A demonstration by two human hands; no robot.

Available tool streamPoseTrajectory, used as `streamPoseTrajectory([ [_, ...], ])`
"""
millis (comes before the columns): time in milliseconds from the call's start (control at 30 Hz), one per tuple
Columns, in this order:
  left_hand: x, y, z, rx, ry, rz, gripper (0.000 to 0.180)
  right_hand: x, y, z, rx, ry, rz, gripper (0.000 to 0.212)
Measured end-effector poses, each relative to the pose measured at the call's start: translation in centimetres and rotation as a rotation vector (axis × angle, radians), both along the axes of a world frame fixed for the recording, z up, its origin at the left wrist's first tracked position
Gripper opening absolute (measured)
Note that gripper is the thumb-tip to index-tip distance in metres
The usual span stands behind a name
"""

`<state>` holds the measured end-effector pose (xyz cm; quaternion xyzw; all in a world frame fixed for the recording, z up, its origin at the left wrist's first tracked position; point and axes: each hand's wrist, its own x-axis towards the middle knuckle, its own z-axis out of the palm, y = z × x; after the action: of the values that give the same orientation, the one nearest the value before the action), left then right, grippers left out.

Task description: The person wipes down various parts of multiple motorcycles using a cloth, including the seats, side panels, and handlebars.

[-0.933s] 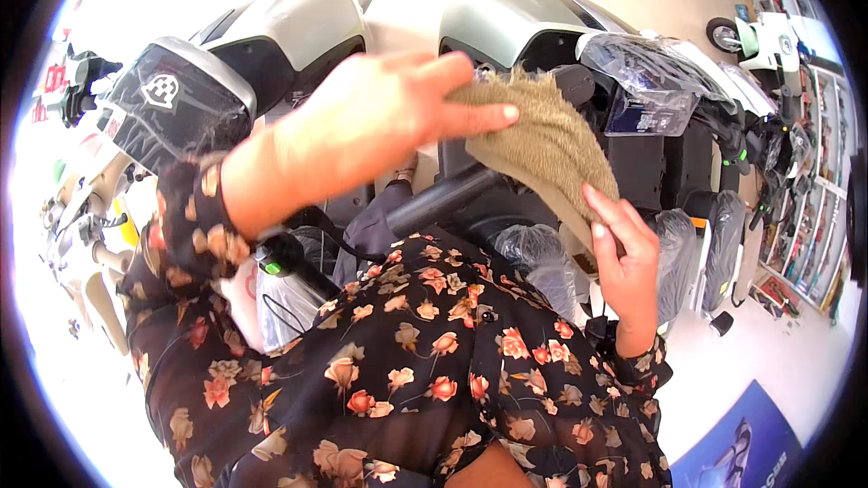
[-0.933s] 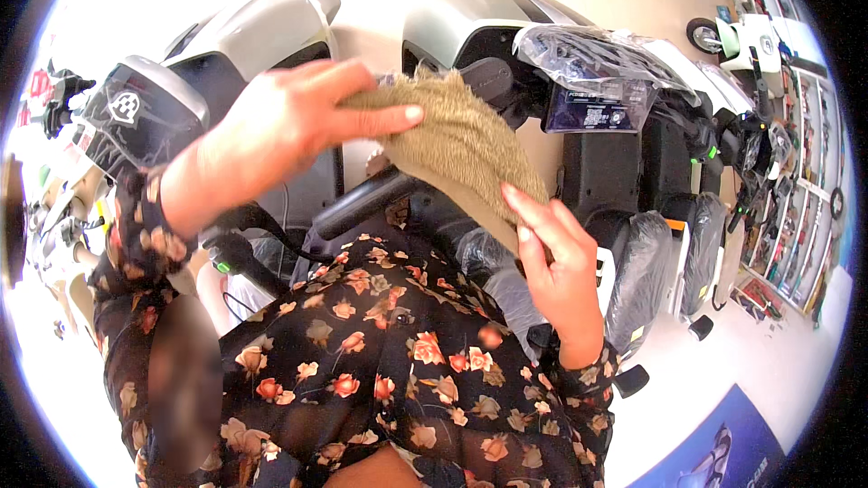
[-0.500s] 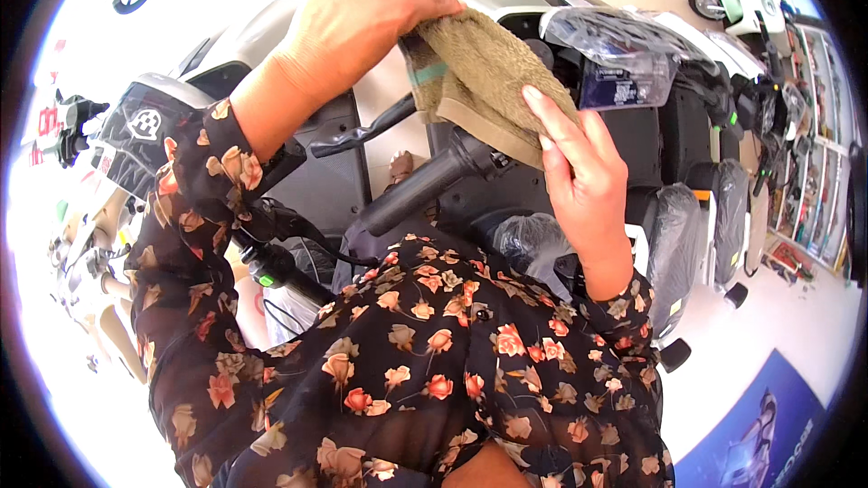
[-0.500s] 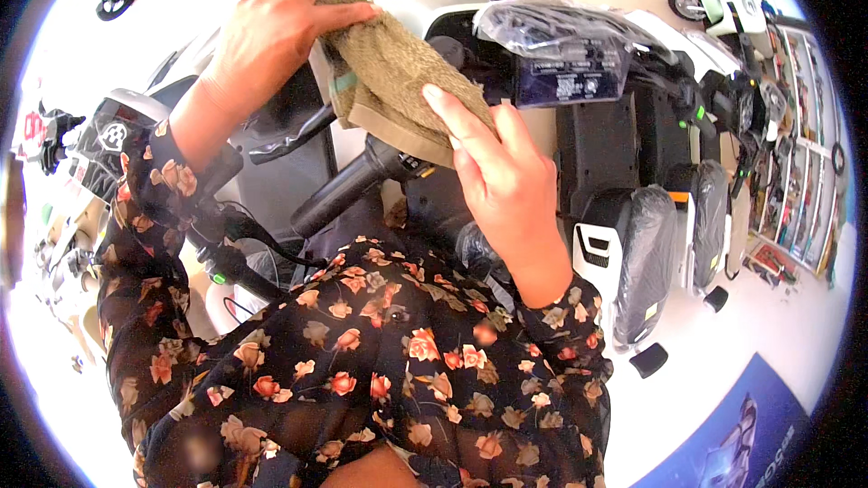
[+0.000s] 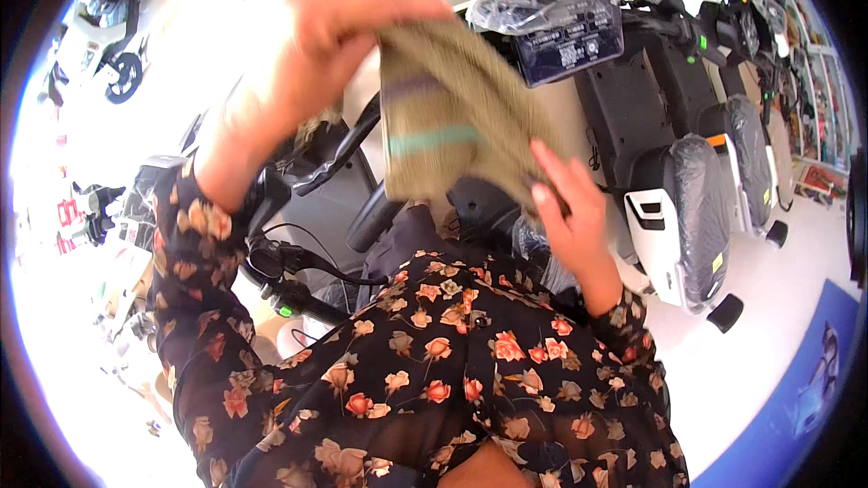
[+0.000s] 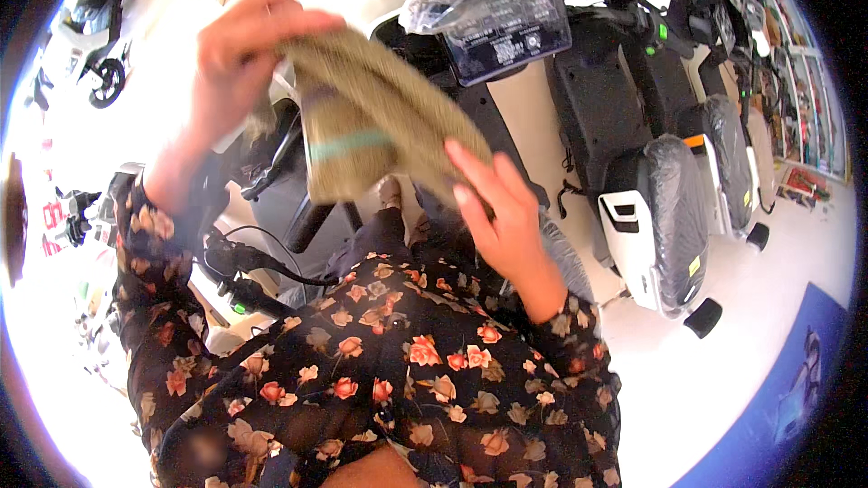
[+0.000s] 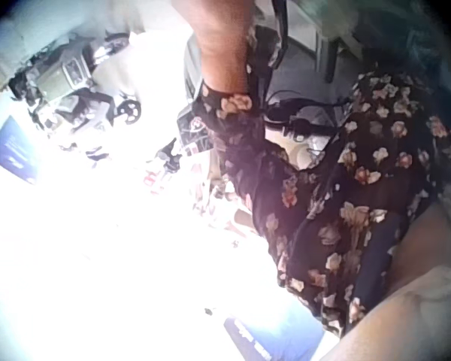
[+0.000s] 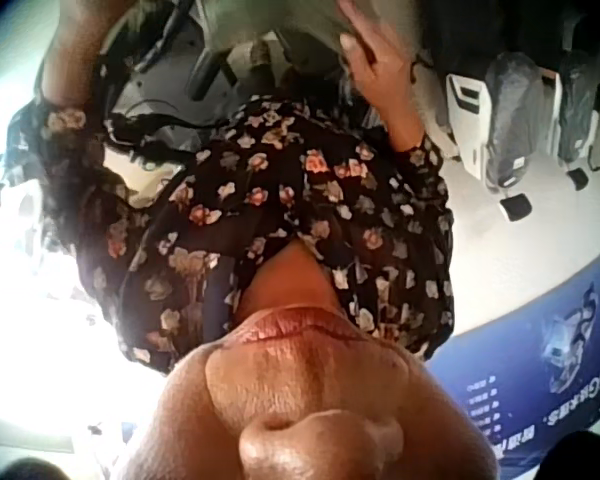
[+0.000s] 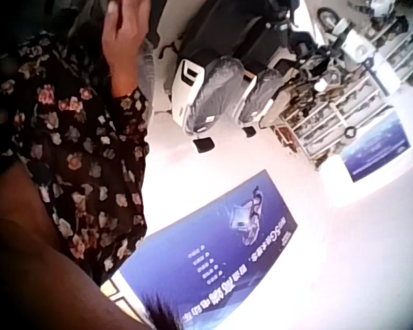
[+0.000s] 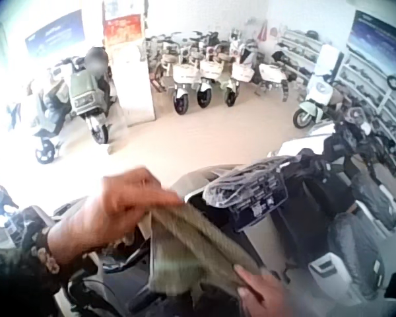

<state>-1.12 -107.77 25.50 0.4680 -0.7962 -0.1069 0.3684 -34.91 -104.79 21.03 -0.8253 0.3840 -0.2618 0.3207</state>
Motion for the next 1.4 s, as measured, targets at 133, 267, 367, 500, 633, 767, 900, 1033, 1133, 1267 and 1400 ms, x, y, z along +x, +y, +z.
streamPoseTrajectory([
  [133, 0.5, -5.3, -2.6, 0.224, 0.084, 0.176, 0.044, 3.3, -3.1, -2.0, -0.165, 0.088, -0.165, 0.043],
  [267, -0.4, -8.5, -8.3, 0.725, 0.007, -0.011, 0.026, 1.5, -2.4, -11.1, -0.060, 0.306, -0.242, 0.044],
  [367, -3.4, -9.5, -11.1, 0.890, 0.148, -0.003, 0.028, -2.5, -2.0, -16.1, 0.103, 0.402, -0.298, 0.041],
  [500, -2.8, -9.7, -11.7, 0.781, 0.009, 0.078, 0.033, -2.3, -2.0, -15.8, 0.015, 0.062, -0.252, 0.042],
  [633, -3.4, -9.4, -11.7, 0.395, -0.524, 0.318, 0.034, 2.2, -2.9, -10.8, 0.019, -0.093, -0.269, 0.040],
  [767, -3.4, -9.8, -10.0, 0.267, -0.494, 0.357, 0.028, -0.8, -4.1, -15.1, -0.102, 0.248, -0.383, 0.048],
  [900, -3.8, -9.8, -10.5, 0.351, -0.309, 0.181, 0.031, -5.5, -5.1, -17.2, -0.299, 0.388, -0.438, 0.052],
  [1033, -3.9, -8.9, -9.8, 0.383, -0.268, 0.224, 0.031, -5.0, -7.4, -15.6, -0.232, 0.469, -0.531, 0.050],
  [1133, -0.4, -9.9, -11.6, 0.230, -0.351, 0.326, 0.031, -2.0, -6.7, -15.3, -0.197, 0.473, -0.475, 0.048],
  [1267, -0.3, -10.2, -10.9, 0.270, -0.381, 0.374, 0.025, -0.4, -5.3, -15.1, -0.222, 0.397, -0.439, 0.052],
  [1400, -4.6, -10.4, -10.4, 0.294, -0.403, 0.184, 0.024, -5.0, -5.2, -18.6, -0.132, 0.474, -0.484, 0.055],
])
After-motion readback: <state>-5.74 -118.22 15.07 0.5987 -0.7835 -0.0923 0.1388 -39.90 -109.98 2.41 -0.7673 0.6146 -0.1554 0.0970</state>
